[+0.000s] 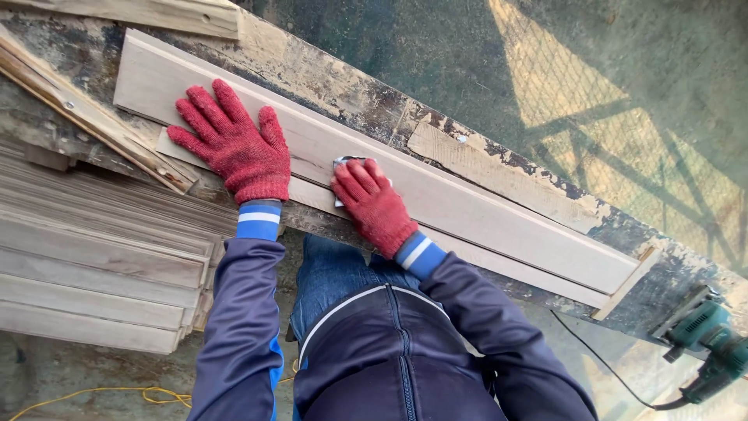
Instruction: The recorder sands a wooden plank manually with sandpaper and then using an electric orbital sander.
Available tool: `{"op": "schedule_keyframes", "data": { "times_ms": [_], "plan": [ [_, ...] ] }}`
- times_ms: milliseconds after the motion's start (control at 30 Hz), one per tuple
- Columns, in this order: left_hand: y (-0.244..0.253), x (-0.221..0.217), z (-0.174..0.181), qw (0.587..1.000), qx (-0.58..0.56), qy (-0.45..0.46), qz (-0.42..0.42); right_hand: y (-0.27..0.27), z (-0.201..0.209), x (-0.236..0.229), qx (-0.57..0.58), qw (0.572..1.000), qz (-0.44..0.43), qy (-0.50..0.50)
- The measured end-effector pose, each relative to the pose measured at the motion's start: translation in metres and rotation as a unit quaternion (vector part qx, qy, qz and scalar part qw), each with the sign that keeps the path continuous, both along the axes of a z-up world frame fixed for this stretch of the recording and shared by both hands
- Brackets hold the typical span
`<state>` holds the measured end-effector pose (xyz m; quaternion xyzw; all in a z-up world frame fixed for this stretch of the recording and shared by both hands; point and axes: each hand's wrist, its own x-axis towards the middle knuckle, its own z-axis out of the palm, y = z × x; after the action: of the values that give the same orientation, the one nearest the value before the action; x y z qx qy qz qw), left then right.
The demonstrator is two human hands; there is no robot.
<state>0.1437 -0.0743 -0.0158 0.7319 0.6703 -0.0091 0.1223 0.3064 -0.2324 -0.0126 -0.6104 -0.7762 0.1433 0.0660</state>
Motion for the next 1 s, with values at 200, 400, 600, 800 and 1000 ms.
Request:
{"op": "schedule_keyframes", "data": {
  "times_ms": [200,400,600,800,1000],
  "plan": [
    [0.007,0.014,0.021,0.994,-0.083,0.049,0.044,-0.088,0.021,0.078,0.044,0.997,-0.028,-0.056],
    [0.01,0.016,0.022,0.988,-0.122,0.079,0.044,-0.078,0.001,0.052,0.045,0.995,-0.093,0.012],
    [0.011,0.021,0.026,0.985,-0.123,0.105,0.053,0.033,-0.023,-0.04,0.122,0.987,-0.096,0.047],
    [0.0,-0.001,-0.001,0.998,-0.048,0.044,-0.002,-0.044,0.018,0.044,0.058,0.967,-0.243,0.039],
    [0.002,0.003,0.004,0.998,-0.057,0.035,0.0,-0.232,-0.014,0.154,0.005,0.799,-0.6,-0.046]
  ]
}}
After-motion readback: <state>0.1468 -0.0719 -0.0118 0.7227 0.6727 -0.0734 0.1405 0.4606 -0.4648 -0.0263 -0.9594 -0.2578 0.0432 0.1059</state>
